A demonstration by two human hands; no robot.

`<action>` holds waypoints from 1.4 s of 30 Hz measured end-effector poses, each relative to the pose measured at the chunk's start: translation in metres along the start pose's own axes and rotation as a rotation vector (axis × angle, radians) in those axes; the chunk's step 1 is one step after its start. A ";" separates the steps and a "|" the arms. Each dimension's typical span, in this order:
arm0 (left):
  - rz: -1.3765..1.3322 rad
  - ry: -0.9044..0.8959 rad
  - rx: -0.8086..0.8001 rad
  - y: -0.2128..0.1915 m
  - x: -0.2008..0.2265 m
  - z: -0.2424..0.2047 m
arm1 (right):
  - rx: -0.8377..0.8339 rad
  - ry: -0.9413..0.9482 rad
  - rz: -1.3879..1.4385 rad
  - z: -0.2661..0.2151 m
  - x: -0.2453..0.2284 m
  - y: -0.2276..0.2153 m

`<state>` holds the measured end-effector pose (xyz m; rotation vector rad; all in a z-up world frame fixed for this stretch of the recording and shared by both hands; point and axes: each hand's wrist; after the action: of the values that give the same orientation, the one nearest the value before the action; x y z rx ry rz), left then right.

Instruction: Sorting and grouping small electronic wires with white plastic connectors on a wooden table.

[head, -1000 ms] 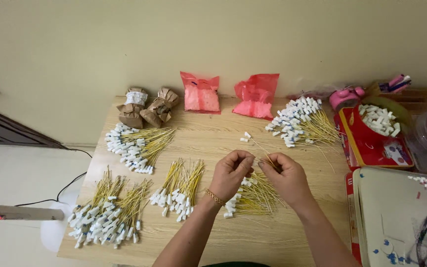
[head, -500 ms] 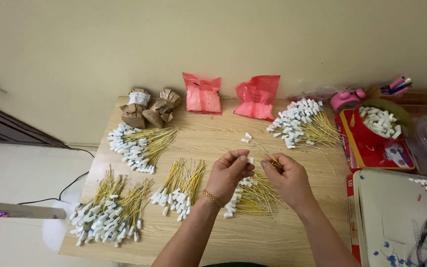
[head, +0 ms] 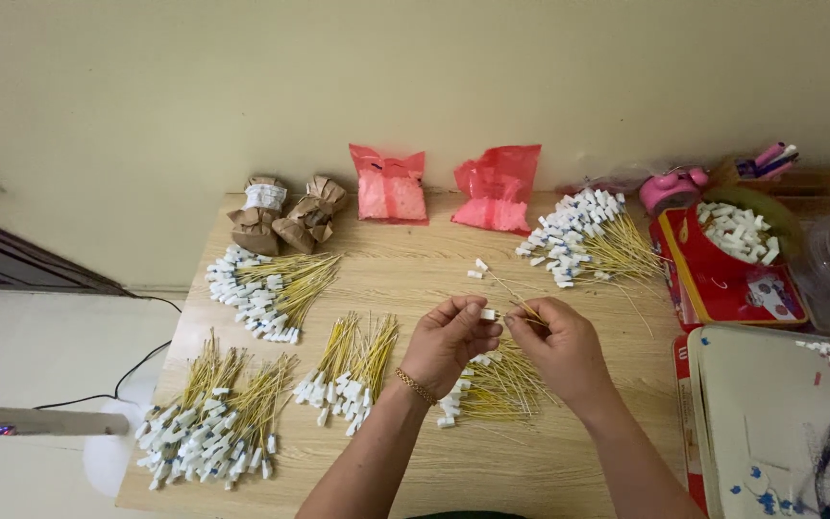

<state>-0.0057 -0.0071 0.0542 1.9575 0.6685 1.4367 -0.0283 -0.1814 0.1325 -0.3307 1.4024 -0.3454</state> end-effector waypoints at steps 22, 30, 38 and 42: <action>0.129 0.036 0.039 0.002 -0.006 -0.002 | -0.053 -0.029 -0.065 0.003 0.015 0.001; 0.120 0.042 0.008 -0.007 -0.005 0.004 | -0.120 0.079 0.063 0.000 0.016 0.008; 0.139 -0.006 0.042 -0.026 -0.023 0.005 | -0.173 0.090 -0.071 0.003 0.034 0.014; 0.153 -0.044 0.081 -0.039 -0.039 0.010 | -0.237 0.091 -0.161 0.007 0.067 0.021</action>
<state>-0.0091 -0.0094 -0.0017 2.1372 0.5763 1.4718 -0.0116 -0.1906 0.0650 -0.6311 1.5135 -0.3291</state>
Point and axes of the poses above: each hand's wrist, its own z-axis towards the middle knuckle, its own y-axis out of the palm, x = y × z, and after that the axes turned 2 degrees about y, right-handed
